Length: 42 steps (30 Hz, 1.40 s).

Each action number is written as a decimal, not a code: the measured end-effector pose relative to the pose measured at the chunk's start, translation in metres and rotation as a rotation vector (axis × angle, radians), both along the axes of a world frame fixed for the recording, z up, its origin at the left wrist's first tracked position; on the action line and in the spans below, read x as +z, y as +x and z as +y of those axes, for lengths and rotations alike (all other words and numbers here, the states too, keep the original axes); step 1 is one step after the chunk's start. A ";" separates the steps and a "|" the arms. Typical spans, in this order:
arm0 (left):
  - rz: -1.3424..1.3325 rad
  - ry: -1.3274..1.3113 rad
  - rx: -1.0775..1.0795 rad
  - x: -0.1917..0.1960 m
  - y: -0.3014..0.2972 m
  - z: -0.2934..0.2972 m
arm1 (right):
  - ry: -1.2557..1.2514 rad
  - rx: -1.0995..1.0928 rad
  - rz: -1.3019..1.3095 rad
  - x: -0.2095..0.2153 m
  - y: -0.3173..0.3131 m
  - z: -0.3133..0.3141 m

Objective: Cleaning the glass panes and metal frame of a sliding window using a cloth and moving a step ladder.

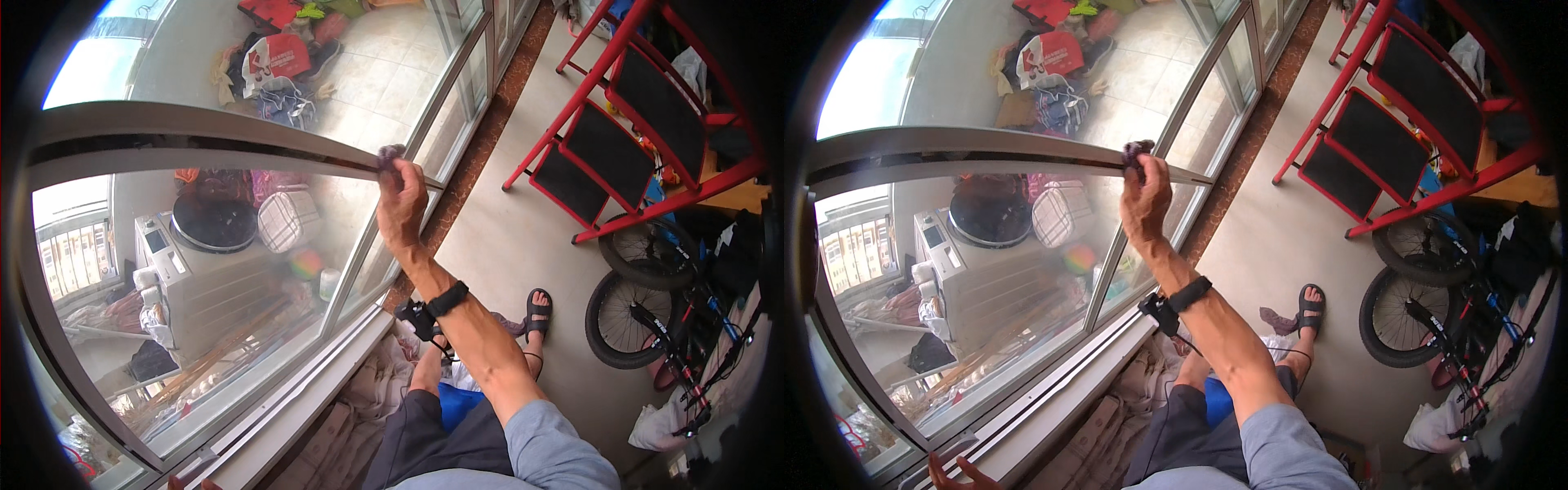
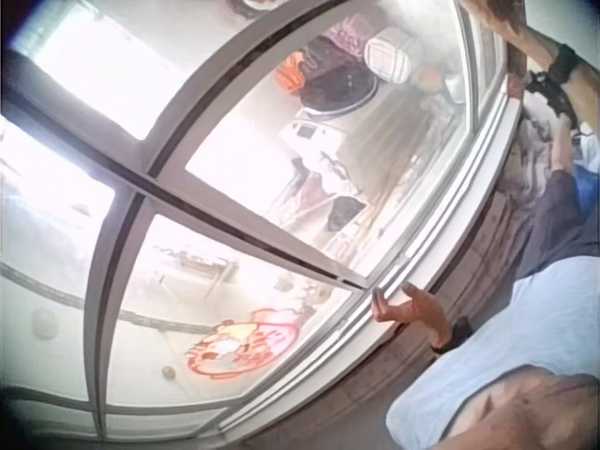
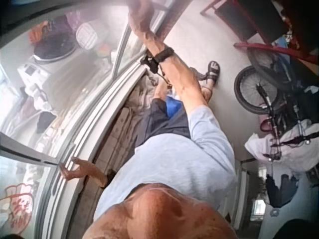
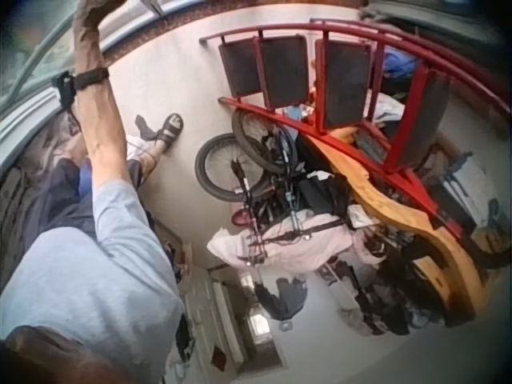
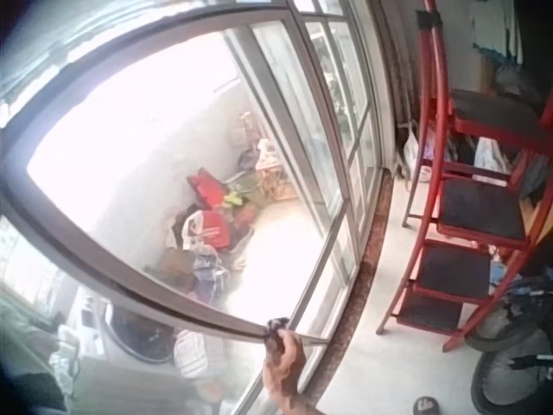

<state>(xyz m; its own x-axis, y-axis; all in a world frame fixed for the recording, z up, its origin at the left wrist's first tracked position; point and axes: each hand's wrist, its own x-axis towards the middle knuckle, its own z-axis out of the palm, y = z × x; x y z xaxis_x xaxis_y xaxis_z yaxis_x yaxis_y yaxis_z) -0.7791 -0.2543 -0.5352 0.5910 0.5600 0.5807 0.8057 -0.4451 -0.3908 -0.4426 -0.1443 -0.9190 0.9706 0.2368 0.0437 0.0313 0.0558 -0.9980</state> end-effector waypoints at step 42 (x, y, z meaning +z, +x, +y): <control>0.242 -0.144 0.189 0.004 -0.047 0.007 | -0.060 0.309 0.639 -0.032 -0.030 -0.014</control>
<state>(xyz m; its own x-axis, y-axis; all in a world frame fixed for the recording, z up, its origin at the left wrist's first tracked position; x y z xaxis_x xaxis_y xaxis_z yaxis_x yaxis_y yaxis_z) -0.8265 -0.2475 -0.5314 0.5801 0.7386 0.3435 0.7708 -0.3614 -0.5247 -0.4726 -0.1578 -0.9508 0.6897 0.4898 -0.5332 -0.5695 -0.0877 -0.8173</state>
